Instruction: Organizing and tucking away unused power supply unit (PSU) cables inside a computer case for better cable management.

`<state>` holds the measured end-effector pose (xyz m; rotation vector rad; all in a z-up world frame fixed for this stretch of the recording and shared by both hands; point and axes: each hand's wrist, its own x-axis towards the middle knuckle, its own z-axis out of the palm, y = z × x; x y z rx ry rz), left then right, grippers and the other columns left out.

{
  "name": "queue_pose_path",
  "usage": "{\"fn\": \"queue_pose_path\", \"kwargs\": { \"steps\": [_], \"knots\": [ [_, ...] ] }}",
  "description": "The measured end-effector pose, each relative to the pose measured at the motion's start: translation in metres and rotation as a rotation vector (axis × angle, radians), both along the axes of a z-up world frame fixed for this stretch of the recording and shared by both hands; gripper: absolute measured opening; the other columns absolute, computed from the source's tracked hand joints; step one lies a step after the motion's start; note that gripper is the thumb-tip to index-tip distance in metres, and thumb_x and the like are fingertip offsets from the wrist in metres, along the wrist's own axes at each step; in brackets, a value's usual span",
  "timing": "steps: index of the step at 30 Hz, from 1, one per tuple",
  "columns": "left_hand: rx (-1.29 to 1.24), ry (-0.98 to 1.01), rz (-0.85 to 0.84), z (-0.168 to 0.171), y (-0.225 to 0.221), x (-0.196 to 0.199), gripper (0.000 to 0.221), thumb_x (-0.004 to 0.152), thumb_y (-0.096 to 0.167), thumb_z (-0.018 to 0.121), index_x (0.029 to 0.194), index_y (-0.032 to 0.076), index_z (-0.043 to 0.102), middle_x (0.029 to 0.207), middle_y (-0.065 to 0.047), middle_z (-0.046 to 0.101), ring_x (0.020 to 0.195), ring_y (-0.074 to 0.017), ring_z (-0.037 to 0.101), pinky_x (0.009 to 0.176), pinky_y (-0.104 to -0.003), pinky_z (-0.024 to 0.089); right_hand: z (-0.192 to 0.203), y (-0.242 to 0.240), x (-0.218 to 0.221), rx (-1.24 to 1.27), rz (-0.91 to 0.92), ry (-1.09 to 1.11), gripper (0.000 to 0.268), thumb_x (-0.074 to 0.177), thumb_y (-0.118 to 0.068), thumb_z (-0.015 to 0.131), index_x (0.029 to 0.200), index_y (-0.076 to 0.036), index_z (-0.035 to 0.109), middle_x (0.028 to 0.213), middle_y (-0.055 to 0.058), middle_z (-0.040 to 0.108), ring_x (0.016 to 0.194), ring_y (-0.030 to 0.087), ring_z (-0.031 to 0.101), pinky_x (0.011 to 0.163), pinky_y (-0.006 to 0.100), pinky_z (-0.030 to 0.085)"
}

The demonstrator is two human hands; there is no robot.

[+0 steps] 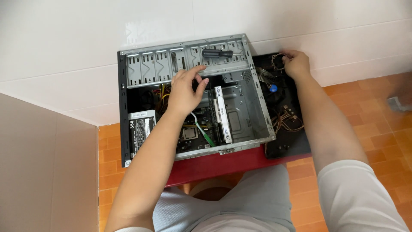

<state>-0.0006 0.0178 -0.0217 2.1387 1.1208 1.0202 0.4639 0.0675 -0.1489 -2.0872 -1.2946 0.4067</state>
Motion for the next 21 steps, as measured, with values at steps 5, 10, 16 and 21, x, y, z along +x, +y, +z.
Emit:
{"fn": "queue_pose_path", "kwargs": {
  "steps": [5, 10, 16, 21],
  "knots": [
    [-0.009, 0.018, 0.005, -0.001, 0.003, 0.001, 0.033, 0.101, 0.024, 0.07, 0.131, 0.012, 0.066, 0.086, -0.002, 0.069, 0.098, -0.0261, 0.061, 0.102, -0.048, 0.04, -0.002, 0.017, 0.003, 0.024, 0.016, -0.024, 0.023, 0.101, -0.016, 0.071, 0.122, -0.025, 0.077, 0.106, 0.009, 0.075, 0.097, 0.025, 0.073, 0.082, 0.036, 0.058],
    [-0.016, 0.02, -0.002, -0.005, 0.003, 0.001, 0.033, 0.1, 0.023, 0.071, 0.131, 0.012, 0.066, 0.085, -0.002, 0.069, 0.096, -0.026, 0.061, 0.103, -0.049, 0.04, 0.006, 0.019, -0.011, 0.087, 0.059, -0.003, 0.023, 0.102, -0.009, 0.07, 0.121, -0.018, 0.078, 0.109, 0.016, 0.075, 0.103, 0.035, 0.071, 0.086, 0.042, 0.057],
    [-0.001, 0.017, -0.017, -0.005, 0.004, 0.002, 0.034, 0.1, 0.023, 0.072, 0.132, 0.013, 0.066, 0.085, -0.001, 0.069, 0.097, -0.026, 0.062, 0.104, -0.049, 0.039, -0.003, 0.025, -0.005, 0.095, 0.065, -0.01, 0.024, 0.102, -0.008, 0.071, 0.124, -0.016, 0.077, 0.109, 0.015, 0.075, 0.103, 0.031, 0.071, 0.087, 0.041, 0.057],
    [0.001, 0.024, -0.021, -0.007, 0.005, 0.002, 0.034, 0.099, 0.023, 0.071, 0.131, 0.012, 0.066, 0.083, 0.0, 0.068, 0.096, -0.0254, 0.062, 0.103, -0.049, 0.039, 0.002, 0.019, -0.018, 0.072, 0.118, -0.071, 0.031, 0.099, 0.001, 0.072, 0.125, -0.015, 0.077, 0.114, 0.016, 0.074, 0.109, 0.036, 0.068, 0.093, 0.046, 0.055]
  ]
}}
